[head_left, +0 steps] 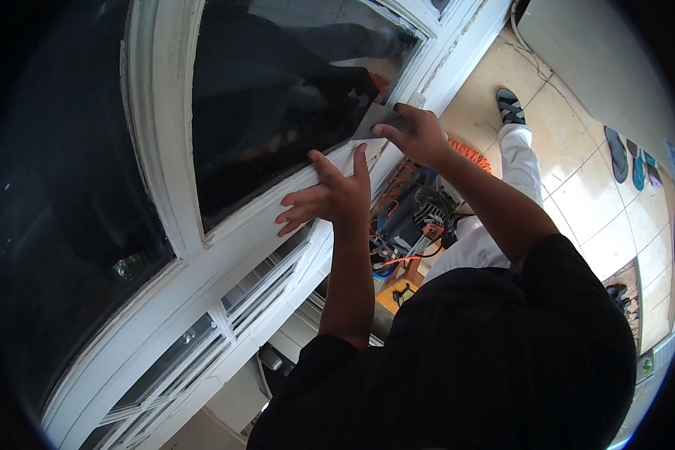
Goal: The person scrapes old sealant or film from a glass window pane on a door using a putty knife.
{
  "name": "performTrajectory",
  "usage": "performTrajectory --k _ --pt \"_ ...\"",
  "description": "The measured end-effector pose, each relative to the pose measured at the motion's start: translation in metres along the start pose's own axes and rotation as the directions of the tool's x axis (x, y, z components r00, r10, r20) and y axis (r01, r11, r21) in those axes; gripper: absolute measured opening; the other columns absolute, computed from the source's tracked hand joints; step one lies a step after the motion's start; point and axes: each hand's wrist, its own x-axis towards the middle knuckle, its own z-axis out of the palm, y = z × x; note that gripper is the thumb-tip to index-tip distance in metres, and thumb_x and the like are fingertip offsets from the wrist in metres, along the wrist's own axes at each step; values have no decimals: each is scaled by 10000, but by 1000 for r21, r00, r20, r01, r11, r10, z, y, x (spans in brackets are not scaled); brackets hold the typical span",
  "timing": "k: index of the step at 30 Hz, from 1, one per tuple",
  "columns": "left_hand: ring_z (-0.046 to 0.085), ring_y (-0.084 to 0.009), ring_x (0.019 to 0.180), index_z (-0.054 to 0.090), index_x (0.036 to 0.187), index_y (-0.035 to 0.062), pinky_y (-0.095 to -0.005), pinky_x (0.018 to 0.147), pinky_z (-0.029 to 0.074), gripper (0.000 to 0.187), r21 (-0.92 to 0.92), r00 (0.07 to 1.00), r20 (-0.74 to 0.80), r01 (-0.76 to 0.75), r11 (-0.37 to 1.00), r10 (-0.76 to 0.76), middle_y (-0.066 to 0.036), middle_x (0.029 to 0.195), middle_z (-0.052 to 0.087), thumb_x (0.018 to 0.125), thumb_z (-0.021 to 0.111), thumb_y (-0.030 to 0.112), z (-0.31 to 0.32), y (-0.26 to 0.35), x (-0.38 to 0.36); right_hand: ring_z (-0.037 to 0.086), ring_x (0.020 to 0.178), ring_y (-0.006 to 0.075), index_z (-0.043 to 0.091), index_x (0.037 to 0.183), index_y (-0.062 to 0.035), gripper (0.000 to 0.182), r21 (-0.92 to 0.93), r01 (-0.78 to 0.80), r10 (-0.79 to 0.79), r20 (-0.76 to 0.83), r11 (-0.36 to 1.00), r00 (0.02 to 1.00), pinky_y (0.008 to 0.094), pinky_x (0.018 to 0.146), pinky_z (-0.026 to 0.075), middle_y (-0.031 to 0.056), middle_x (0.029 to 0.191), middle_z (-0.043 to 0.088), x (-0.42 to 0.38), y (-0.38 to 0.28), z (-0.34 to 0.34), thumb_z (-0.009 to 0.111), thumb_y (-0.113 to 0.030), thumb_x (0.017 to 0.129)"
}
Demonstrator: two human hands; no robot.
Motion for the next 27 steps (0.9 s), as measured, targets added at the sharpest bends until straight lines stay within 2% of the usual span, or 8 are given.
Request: performTrajectory --k 4,6,9,12,19,22,24,27 --pt "-350 -603 1224 154 1496 229 -793 790 -185 1089 3 1000 2 -3 1000 3 -362 1398 -325 662 674 697 2 0 3 660 726 328 642 886 15 487 15 -33 33 35 999 999 389 682 504 194 722 645 3 -1 0 727 -451 772" --pt "-350 -603 1225 157 1495 227 -793 790 -184 1085 4 1000 5 -6 1000 6 -363 1398 -325 664 671 697 -1 0 0 659 722 331 643 883 13 485 -54 48 -48 -4 997 999 392 677 501 194 722 645 0 -6 1 730 -451 770" --pt "-350 -602 1225 161 1495 224 -793 790 -183 1080 4 1000 2 -4 1000 4 -363 1398 -325 668 667 699 0 -1 2 657 729 342 640 872 12 486 -2 -1 2 22 1000 1000 396 676 500 197 726 645 3 1 1 726 -456 771" --pt "-351 -601 1225 159 1496 219 -793 792 -183 1083 4 1000 8 -10 1000 10 -362 1397 -327 668 667 698 0 1 0 658 739 349 635 866 10 492 -29 43 -43 -21 999 999 398 675 500 198 730 646 -3 -7 2 726 -463 768" --pt "-355 -600 1223 138 1501 220 -788 792 -192 1087 -15 1000 15 -9 1000 9 -366 1391 -332 675 674 678 0 0 1 659 735 350 623 864 10 493 -65 -32 32 -10 997 999 398 668 502 201 736 647 -2 3 1 725 -463 769" --pt "-354 -603 1222 128 1503 221 -788 790 -195 1091 -10 1000 9 -9 1000 9 -366 1391 -332 676 674 676 1 2 2 660 737 350 625 866 8 491 -56 64 -66 -24 996 998 399 667 504 202 741 650 -2 2 1 722 -464 772" --pt "-353 -604 1221 125 1503 221 -788 789 -195 1093 -4 1000 7 -13 1000 13 -366 1391 -332 675 674 677 -1 -1 1 662 748 349 634 890 4 490 -17 -30 30 22 999 999 400 673 507 202 744 651 0 5 0 722 -464 772" --pt "-351 -607 1220 125 1503 224 -791 787 -192 1091 -20 1000 24 -9 1000 10 -366 1392 -331 676 671 678 0 1 1 663 754 348 642 904 -1 491 -67 40 -41 -25 997 999 401 679 509 203 744 652 -3 2 2 720 -467 772"
